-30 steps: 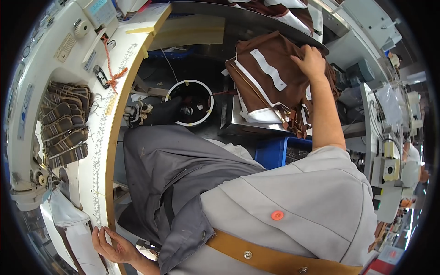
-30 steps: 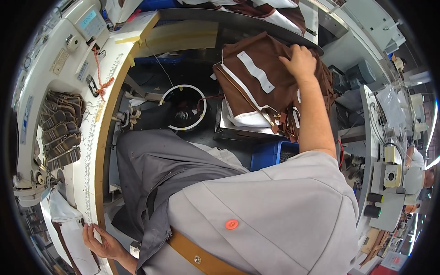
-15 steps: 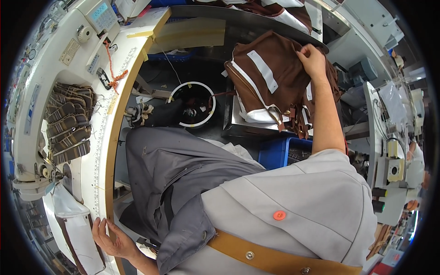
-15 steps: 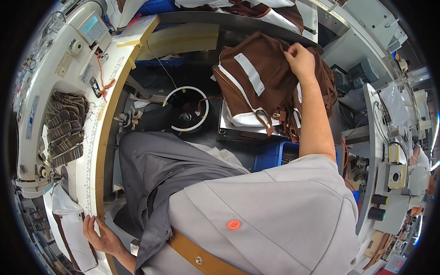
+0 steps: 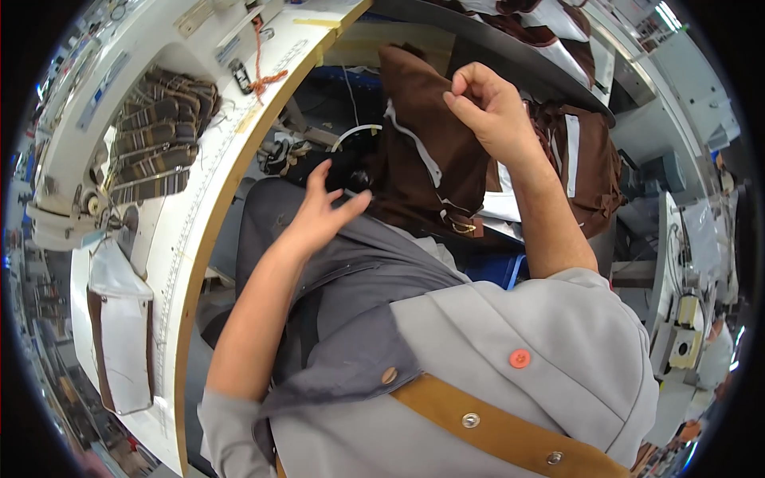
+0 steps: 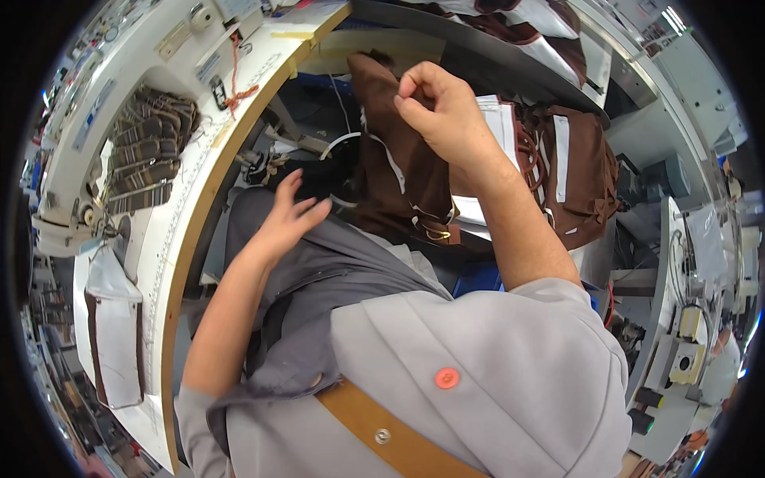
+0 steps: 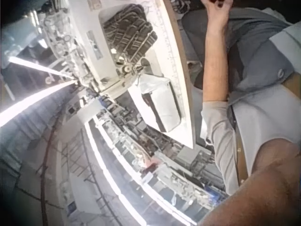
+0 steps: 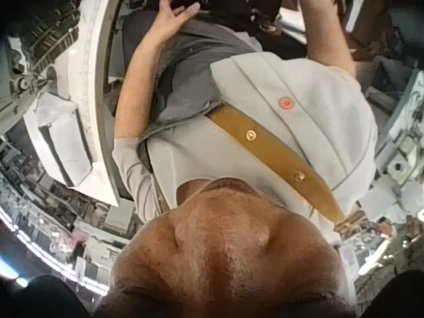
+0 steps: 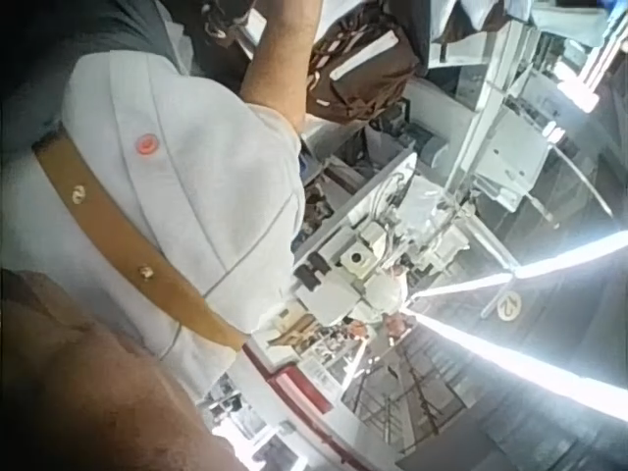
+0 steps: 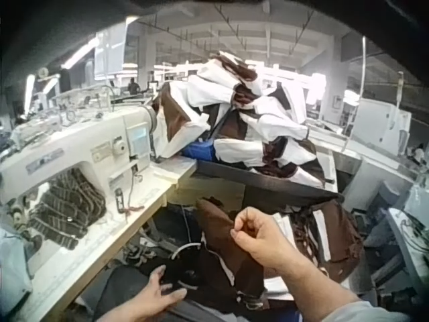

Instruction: The recorder uses an industrial sewing machine to stitch together brown fabric and white lining components of bags.

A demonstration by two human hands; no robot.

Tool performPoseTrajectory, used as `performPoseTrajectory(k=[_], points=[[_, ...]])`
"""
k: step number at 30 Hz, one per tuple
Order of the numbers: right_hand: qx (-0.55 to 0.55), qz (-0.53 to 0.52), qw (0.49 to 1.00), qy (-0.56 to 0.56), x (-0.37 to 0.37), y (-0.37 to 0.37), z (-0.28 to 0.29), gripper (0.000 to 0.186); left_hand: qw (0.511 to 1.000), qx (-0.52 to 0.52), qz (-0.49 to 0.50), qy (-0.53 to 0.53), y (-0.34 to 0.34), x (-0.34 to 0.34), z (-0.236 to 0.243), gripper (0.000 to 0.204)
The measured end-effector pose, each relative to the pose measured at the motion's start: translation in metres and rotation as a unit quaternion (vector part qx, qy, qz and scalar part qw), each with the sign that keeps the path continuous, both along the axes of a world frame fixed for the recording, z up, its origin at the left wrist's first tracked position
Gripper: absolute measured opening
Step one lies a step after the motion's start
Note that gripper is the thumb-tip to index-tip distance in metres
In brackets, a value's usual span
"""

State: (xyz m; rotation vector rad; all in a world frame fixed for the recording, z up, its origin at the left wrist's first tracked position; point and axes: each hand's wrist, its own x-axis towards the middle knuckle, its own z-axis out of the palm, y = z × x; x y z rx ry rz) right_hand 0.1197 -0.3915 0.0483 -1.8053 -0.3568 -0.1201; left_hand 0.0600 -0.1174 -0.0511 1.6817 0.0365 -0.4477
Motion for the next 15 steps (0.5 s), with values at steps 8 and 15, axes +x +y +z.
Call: performPoseTrajectory(k=[8,15], points=[[0.128,-0.015,0.992,0.012,-0.014,-0.016,0.007,0.013,0.936,0.189,-0.292,-0.050,-0.061,0.036,-0.062,0.123],[0.430,0.081,0.896,-0.077,-0.028,0.005,0.089,0.019,0.994,0.029,0.016,0.102,-0.060,0.046,-0.078,0.131]])
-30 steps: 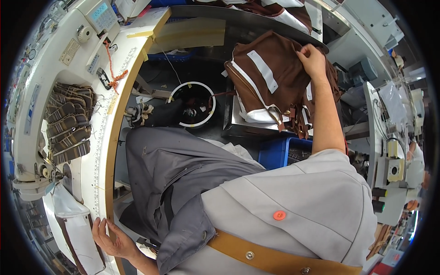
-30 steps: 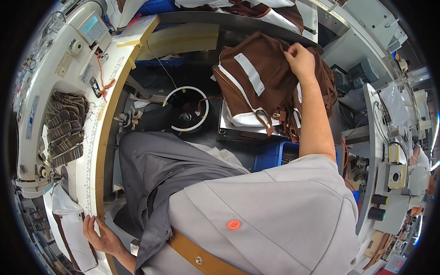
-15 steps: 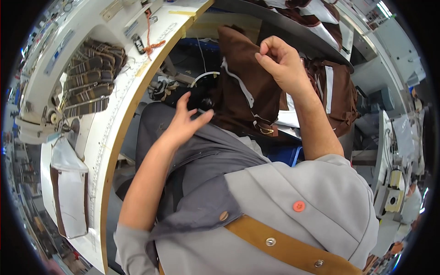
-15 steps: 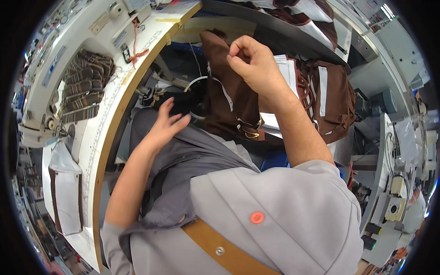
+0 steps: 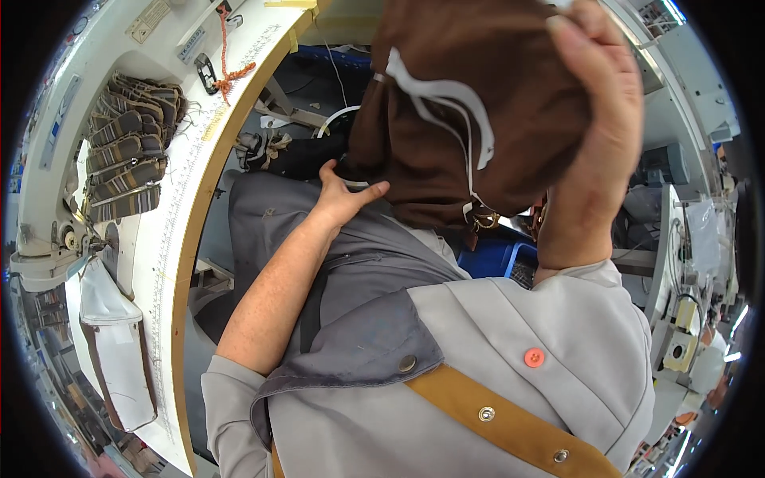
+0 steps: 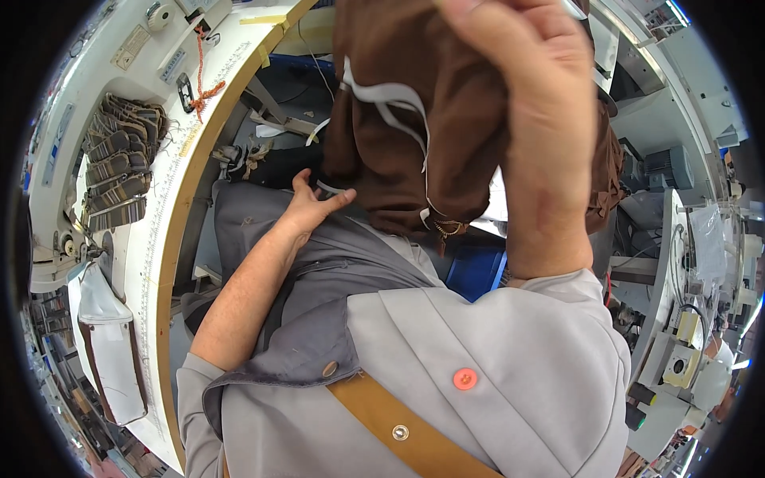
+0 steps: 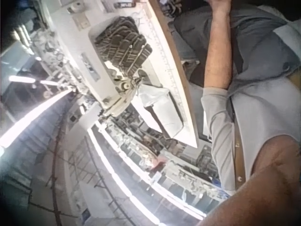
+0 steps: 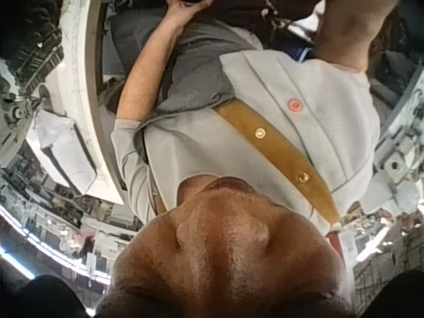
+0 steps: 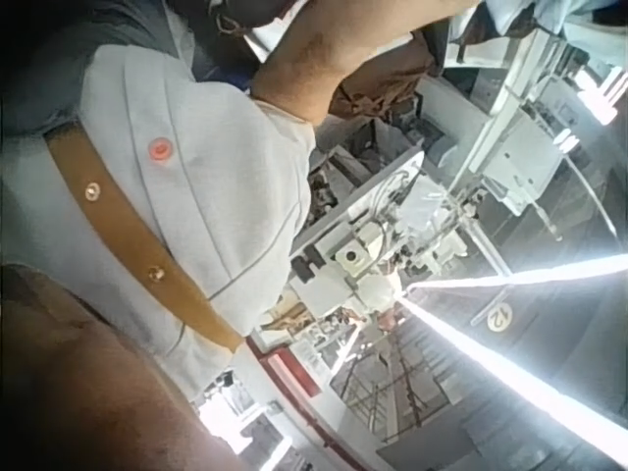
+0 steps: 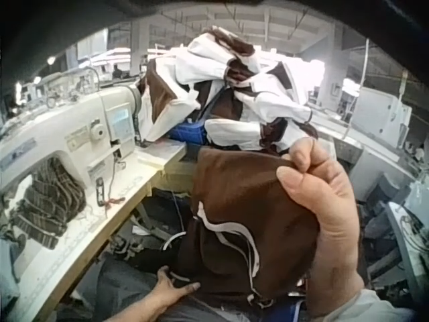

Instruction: The recorder uses an industrial sewing machine to stitch together brown fabric and white lining components of bags.

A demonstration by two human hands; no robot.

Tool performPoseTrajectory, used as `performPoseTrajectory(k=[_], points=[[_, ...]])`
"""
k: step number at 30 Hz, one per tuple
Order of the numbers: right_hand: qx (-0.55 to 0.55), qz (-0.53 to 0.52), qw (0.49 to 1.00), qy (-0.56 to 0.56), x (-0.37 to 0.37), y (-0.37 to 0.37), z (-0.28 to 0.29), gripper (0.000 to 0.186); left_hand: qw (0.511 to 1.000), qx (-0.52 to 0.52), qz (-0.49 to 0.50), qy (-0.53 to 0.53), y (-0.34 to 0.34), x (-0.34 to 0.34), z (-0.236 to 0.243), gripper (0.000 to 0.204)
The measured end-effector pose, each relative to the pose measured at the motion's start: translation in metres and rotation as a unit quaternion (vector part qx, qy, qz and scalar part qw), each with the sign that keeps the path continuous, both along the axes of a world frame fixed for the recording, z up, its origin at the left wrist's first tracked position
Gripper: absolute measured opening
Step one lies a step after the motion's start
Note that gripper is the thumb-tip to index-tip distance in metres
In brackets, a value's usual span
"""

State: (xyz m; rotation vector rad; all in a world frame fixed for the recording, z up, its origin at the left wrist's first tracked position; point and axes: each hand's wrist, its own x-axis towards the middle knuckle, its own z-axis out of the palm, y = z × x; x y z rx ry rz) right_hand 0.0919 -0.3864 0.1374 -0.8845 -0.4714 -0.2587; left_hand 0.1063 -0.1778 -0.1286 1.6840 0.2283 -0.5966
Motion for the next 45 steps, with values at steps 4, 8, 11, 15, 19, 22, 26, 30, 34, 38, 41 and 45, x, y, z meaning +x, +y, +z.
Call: performPoseTrajectory(k=[4,8,11,15,19,22,26,30,34,38,41,45], points=[[0.216,-0.005,0.976,-0.022,0.008,0.034,0.018,0.022,0.991,-0.081,0.055,0.089,0.009,-0.001,-0.005,0.135],[0.178,-0.068,0.981,0.016,0.004,0.037,0.011,0.017,0.901,-0.380,0.001,0.209,0.007,-0.011,-0.002,0.104],[0.135,-0.159,0.977,0.042,0.024,-0.058,0.017,0.012,0.934,-0.337,0.000,0.119,-0.009,-0.024,0.031,0.079],[0.085,-0.263,0.957,0.090,0.032,-0.064,0.007,0.008,0.953,-0.294,0.067,0.019,0.030,-0.020,0.052,0.046],[0.053,-0.185,0.965,0.177,0.043,-0.185,-0.022,0.009,0.972,-0.193,0.125,-0.052,0.086,-0.031,0.036,0.038],[0.043,-0.271,0.939,0.207,0.030,-0.216,-0.036,0.012,0.978,-0.153,0.134,-0.057,0.119,-0.044,0.033,0.036],[-0.001,-0.343,0.922,0.180,0.032,-0.250,-0.048,0.018,0.984,-0.058,0.101,-0.133,0.138,-0.054,0.073,0.037],[-0.016,-0.367,0.906,0.212,0.039,-0.333,-0.067,0.021,0.982,-0.024,0.089,-0.162,0.171,-0.070,0.112,0.053],[-0.011,-0.381,0.899,0.217,0.035,-0.337,-0.078,0.028,0.983,0.023,0.072,-0.170,0.166,-0.105,0.134,0.049],[-0.442,-0.350,0.787,0.251,0.038,-0.368,-0.114,0.017,0.945,0.218,-0.101,-0.220,0.156,-0.114,0.181,0.042],[-0.789,-0.555,0.239,0.112,0.049,-0.288,-0.137,0.021,0.895,0.283,0.053,-0.341,0.176,-0.136,0.195,0.035],[-0.670,-0.517,0.532,-0.030,0.060,-0.229,-0.107,0.031,0.846,0.222,0.213,-0.435,0.191,-0.162,0.221,0.036]])
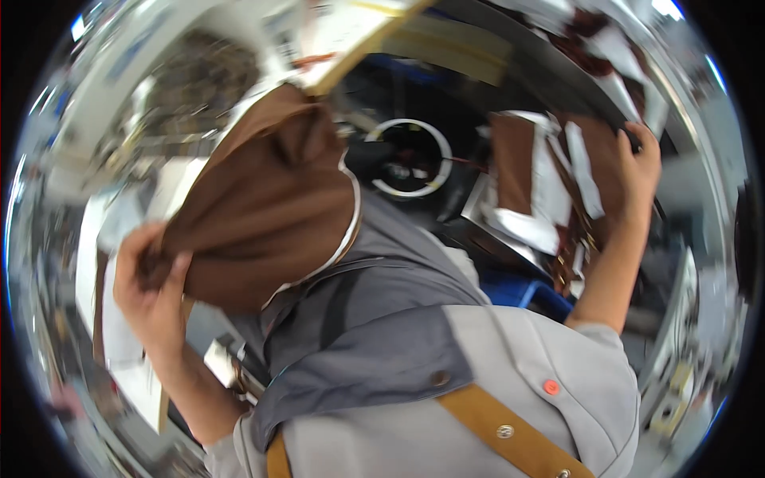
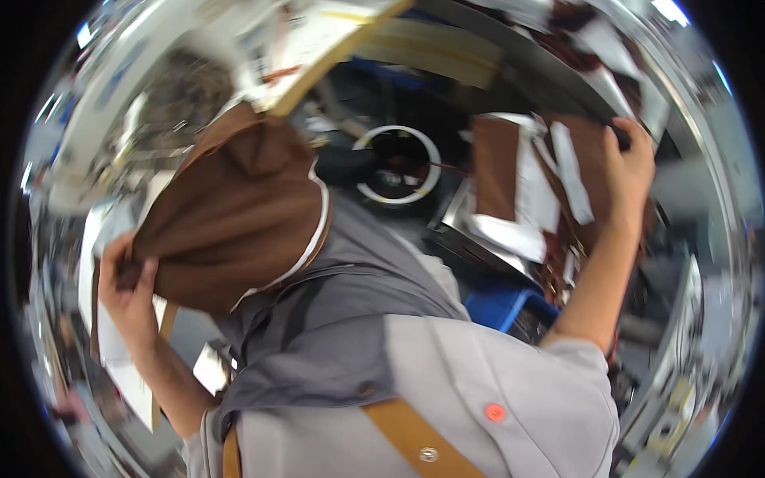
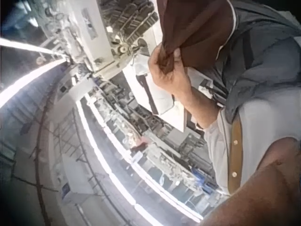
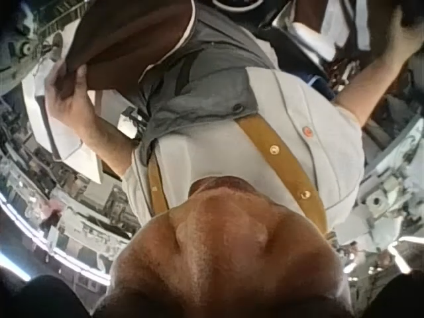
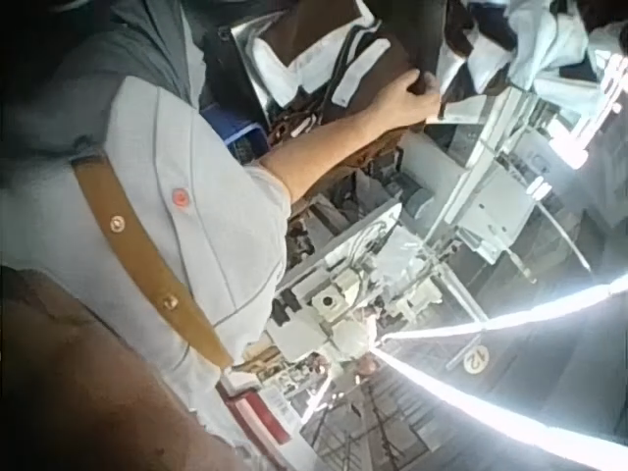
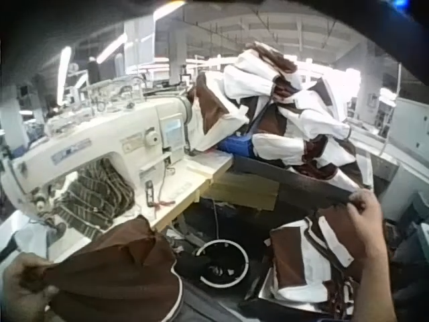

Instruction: The recorder uses an industrial sewing machine to stitch together brown fabric and white lining components of bags.

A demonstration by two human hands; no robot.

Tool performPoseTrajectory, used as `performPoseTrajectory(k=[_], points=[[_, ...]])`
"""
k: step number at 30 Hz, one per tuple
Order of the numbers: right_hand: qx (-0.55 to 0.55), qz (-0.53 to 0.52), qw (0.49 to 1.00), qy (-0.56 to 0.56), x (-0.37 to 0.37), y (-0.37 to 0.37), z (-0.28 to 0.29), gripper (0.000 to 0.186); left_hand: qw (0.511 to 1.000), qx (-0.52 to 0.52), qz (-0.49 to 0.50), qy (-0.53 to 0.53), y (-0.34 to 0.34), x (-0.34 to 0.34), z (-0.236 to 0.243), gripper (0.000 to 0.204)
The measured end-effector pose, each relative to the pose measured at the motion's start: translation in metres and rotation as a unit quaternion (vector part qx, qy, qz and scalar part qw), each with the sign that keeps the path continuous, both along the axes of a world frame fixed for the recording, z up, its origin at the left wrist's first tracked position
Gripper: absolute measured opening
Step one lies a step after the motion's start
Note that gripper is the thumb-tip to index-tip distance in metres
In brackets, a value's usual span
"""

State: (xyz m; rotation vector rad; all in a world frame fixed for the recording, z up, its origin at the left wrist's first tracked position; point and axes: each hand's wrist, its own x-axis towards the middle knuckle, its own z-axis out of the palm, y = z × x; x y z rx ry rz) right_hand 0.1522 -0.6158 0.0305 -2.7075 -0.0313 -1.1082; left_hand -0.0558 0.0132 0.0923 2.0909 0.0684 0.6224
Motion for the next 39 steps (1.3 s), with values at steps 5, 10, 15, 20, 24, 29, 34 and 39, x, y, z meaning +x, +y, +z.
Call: performPoseTrajectory(k=[5,10,15,20,24,29,34,39], points=[[0.182,0.453,0.848,0.205,-0.001,0.205,0.031,0.038,0.990,-0.026,0.026,-0.137,0.015,-0.029,0.020,0.037],[0.043,0.702,0.706,0.082,-0.023,0.380,0.057,0.066,0.981,0.058,0.058,-0.178,0.033,-0.071,0.046,0.033],[0.043,0.857,0.495,0.138,-0.042,0.476,0.060,0.039,0.969,0.050,0.129,-0.207,0.052,-0.132,0.059,0.032],[0.018,0.907,0.417,0.060,-0.078,0.529,0.050,0.014,0.958,-0.070,0.187,-0.205,0.071,-0.192,0.036,0.028],[0.046,0.915,0.387,0.104,-0.102,0.548,0.050,0.014,0.940,-0.080,0.248,-0.221,0.081,-0.237,0.013,0.021],[0.165,0.861,0.365,0.312,-0.105,0.566,0.039,0.011,0.931,-0.167,0.225,-0.235,0.107,-0.280,-0.029,0.014],[0.258,0.796,0.335,0.434,-0.124,0.596,0.012,0.005,0.841,-0.251,0.453,-0.158,0.137,-0.274,-0.065,0.014],[0.205,0.805,0.387,0.401,-0.123,0.608,-0.006,0.004,0.831,0.263,0.484,-0.075,0.102,-0.171,-0.014,0.029]])
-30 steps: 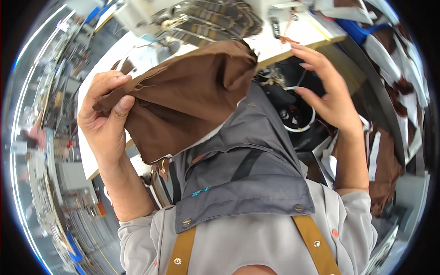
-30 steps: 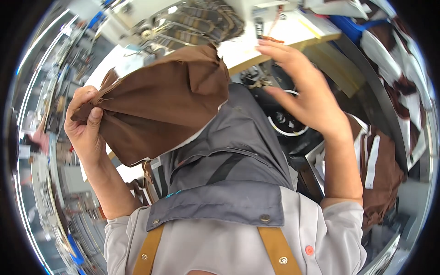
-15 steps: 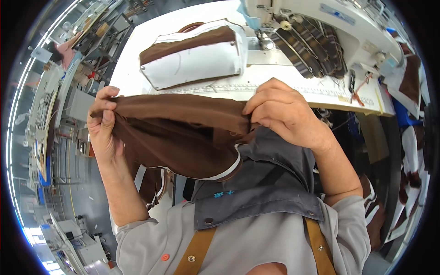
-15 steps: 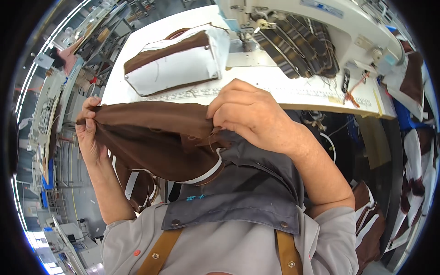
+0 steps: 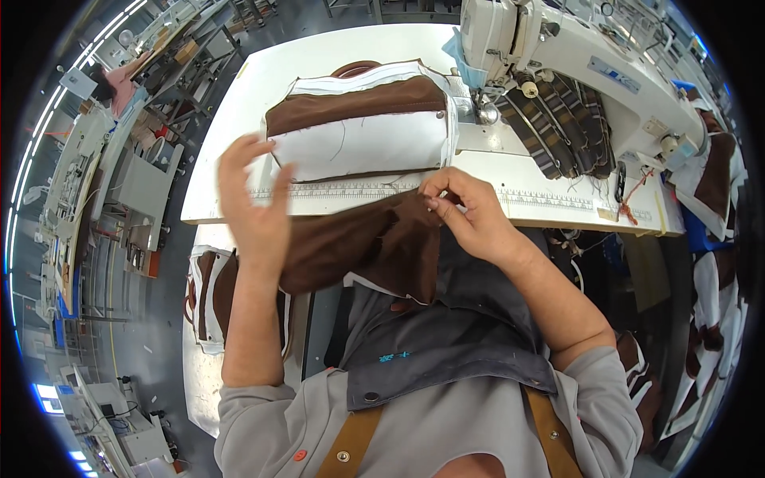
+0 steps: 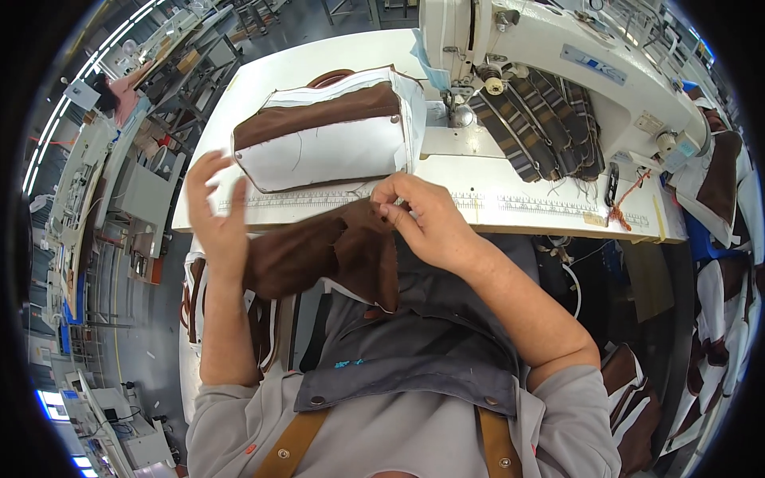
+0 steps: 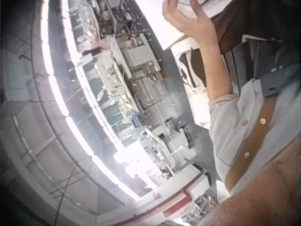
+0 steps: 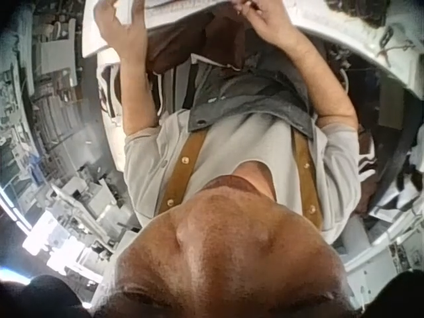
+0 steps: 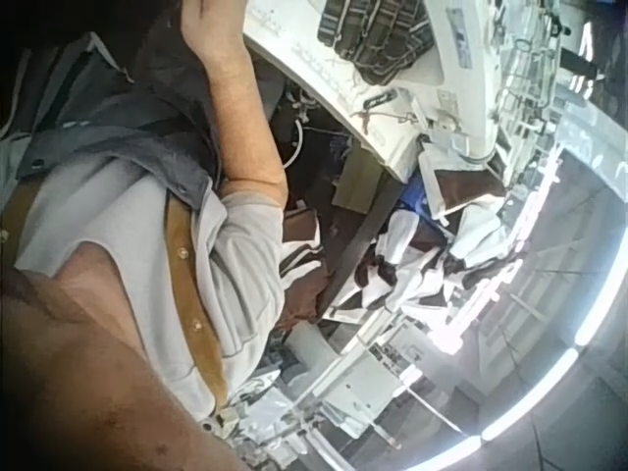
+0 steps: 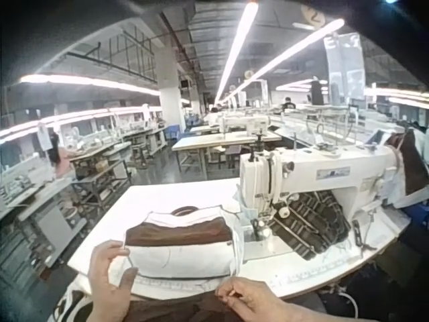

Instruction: The recorder uses an industrial sewing machine to stitch together brown fabric and white lining components of bags.

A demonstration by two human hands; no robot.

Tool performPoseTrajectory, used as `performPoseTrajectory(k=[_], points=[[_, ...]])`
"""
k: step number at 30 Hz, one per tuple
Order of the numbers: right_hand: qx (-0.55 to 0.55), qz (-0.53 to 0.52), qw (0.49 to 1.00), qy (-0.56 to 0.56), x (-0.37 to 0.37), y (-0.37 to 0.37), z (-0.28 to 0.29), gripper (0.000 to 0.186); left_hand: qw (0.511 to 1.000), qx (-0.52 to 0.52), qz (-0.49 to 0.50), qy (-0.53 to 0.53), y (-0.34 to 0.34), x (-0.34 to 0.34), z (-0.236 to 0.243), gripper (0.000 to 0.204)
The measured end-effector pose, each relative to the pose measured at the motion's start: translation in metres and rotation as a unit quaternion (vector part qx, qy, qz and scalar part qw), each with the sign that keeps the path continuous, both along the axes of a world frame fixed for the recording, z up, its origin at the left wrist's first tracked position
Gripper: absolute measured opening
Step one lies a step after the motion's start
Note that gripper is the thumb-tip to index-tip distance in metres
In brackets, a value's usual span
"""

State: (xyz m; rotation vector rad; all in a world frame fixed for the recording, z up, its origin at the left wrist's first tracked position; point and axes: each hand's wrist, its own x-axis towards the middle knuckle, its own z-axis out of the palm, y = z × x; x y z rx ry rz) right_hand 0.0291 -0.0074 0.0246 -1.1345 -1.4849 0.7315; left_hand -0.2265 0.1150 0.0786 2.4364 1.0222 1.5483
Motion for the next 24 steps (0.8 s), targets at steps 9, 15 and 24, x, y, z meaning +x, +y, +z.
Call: performPoseTrajectory(k=[9,15,24], points=[[-0.022,-0.030,0.996,-0.076,0.002,-0.013,0.008,0.014,0.983,-0.036,-0.052,0.175,0.053,0.074,0.009,0.027],[0.077,0.026,0.985,-0.151,0.013,-0.015,0.010,0.018,0.980,-0.087,-0.074,0.162,0.050,0.076,0.017,0.026],[0.062,0.002,0.990,-0.128,0.020,-0.001,0.010,0.015,0.956,-0.063,-0.249,0.138,-0.026,0.050,-0.016,0.048]])
